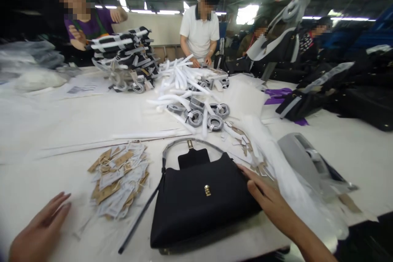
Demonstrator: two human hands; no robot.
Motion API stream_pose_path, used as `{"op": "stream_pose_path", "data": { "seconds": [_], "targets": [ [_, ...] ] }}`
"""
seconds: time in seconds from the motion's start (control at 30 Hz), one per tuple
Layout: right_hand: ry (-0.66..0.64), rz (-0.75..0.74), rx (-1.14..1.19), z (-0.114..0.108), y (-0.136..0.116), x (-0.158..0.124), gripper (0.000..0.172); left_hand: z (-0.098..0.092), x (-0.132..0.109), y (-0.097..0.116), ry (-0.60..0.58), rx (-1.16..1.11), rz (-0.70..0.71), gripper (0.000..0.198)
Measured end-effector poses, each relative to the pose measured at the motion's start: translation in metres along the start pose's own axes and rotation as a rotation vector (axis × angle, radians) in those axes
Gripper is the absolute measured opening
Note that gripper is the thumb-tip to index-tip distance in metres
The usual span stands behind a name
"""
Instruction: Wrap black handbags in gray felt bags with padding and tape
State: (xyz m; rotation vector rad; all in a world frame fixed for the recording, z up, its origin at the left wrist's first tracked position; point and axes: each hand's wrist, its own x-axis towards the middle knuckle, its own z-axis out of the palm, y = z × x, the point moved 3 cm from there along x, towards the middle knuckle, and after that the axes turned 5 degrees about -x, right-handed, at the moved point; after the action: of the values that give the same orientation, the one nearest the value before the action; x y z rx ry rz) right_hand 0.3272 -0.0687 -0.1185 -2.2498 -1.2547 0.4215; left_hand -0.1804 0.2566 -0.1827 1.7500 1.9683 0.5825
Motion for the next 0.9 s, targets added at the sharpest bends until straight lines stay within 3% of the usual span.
{"op": "stream_pose_path", "data": {
  "seconds": [0.1, 0.23, 0.37, 0.53, 0.7, 0.8, 0.9],
  "targets": [
    [0.036, -0.134, -0.033, -0.001, -0.004, -0.018, 0.068, -0.025, -0.020, 0.019, 0.175, -0.190, -0.062, 0.047],
    [0.040, -0.199, -0.050, 0.005, -0.011, -0.039, 0.077, -0.039, -0.063, 0.045, 0.179, -0.321, 0.097, 0.056],
    [0.036, -0.242, -0.034, 0.016, -0.013, -0.058, 0.075, -0.031, -0.124, 0.080, 0.062, -0.350, 0.372, 0.054],
    [0.103, -0.336, -0.078, 0.022, -0.019, -0.068, 0.071, 0.007, -0.182, 0.142, -0.205, -0.291, 0.749, 0.052],
    [0.122, -0.427, -0.080, 0.024, -0.016, -0.068, 0.057, 0.037, -0.191, 0.165, -0.290, -0.180, 0.763, 0.053],
    [0.156, -0.450, -0.050, 0.023, -0.004, -0.077, 0.052, 0.033, -0.181, 0.169, -0.319, -0.099, 0.724, 0.046],
    [0.165, -0.444, -0.006, 0.014, 0.001, -0.077, 0.042, 0.028, -0.155, 0.185, -0.388, -0.037, 0.703, 0.055]
  ]
}}
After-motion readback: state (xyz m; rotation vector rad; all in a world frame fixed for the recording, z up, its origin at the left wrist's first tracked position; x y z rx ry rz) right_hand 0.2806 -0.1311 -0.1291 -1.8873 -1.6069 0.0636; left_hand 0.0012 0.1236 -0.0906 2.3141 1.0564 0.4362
